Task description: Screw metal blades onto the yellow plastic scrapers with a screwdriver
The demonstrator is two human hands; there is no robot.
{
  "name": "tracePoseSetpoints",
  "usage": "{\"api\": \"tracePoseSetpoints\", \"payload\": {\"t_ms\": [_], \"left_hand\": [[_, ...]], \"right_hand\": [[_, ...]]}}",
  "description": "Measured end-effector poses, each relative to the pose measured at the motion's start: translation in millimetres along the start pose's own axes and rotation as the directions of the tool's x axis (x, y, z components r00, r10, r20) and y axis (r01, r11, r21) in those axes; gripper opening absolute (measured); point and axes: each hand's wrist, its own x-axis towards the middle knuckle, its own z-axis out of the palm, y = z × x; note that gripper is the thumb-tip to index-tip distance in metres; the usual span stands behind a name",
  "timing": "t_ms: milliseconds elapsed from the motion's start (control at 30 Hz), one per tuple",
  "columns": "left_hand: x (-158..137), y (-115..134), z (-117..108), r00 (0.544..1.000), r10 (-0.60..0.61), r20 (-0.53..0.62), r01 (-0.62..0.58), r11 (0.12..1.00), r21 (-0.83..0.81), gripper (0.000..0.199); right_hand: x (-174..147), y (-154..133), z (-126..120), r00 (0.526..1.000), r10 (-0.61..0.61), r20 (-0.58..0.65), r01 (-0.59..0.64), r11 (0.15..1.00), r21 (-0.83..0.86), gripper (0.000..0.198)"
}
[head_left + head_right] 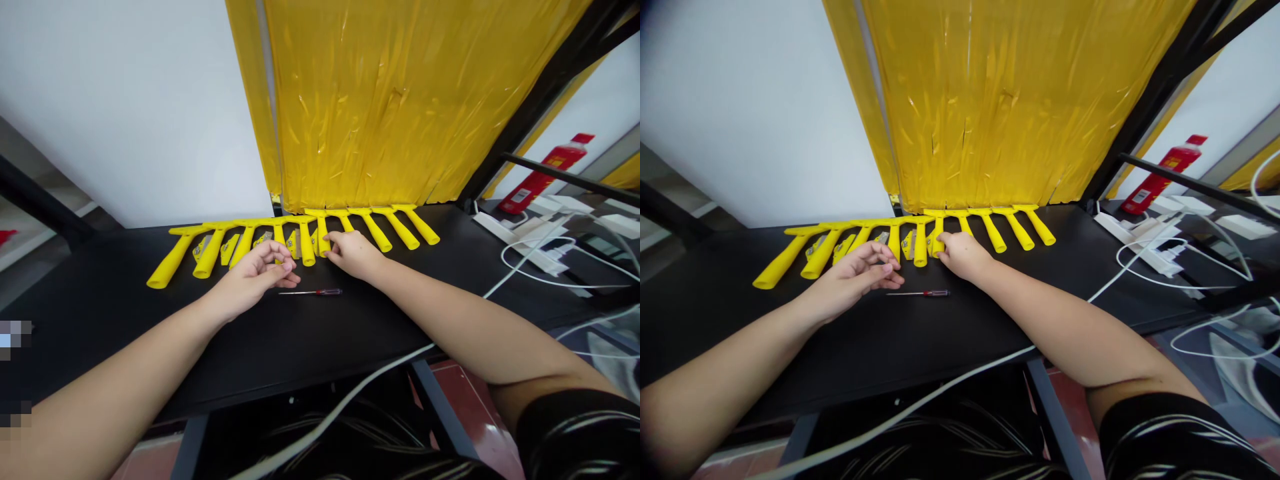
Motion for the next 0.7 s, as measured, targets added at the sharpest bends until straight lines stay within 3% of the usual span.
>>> {"api": "tracePoseSetpoints", "payload": {"t_ms": [333, 700], "left_hand": [[-0.2, -0.3, -1.8, 1.0, 0.018, 0.026, -0.018, 1.0, 0.013, 0.031], [-0.5, 0.2, -1.8, 1.0, 0.015, 0.025, -0.016, 1.0, 0.017, 0.032]], "right_hand": [[-6.7, -7.8, -7.3, 0.998, 0.032, 0.05, -0.022, 0.982, -0.188, 0.041], [-9.2, -8.8, -10.0, 0.996, 0.067, 0.065, -0.053, 0.98, -0.192, 0.033]]}}
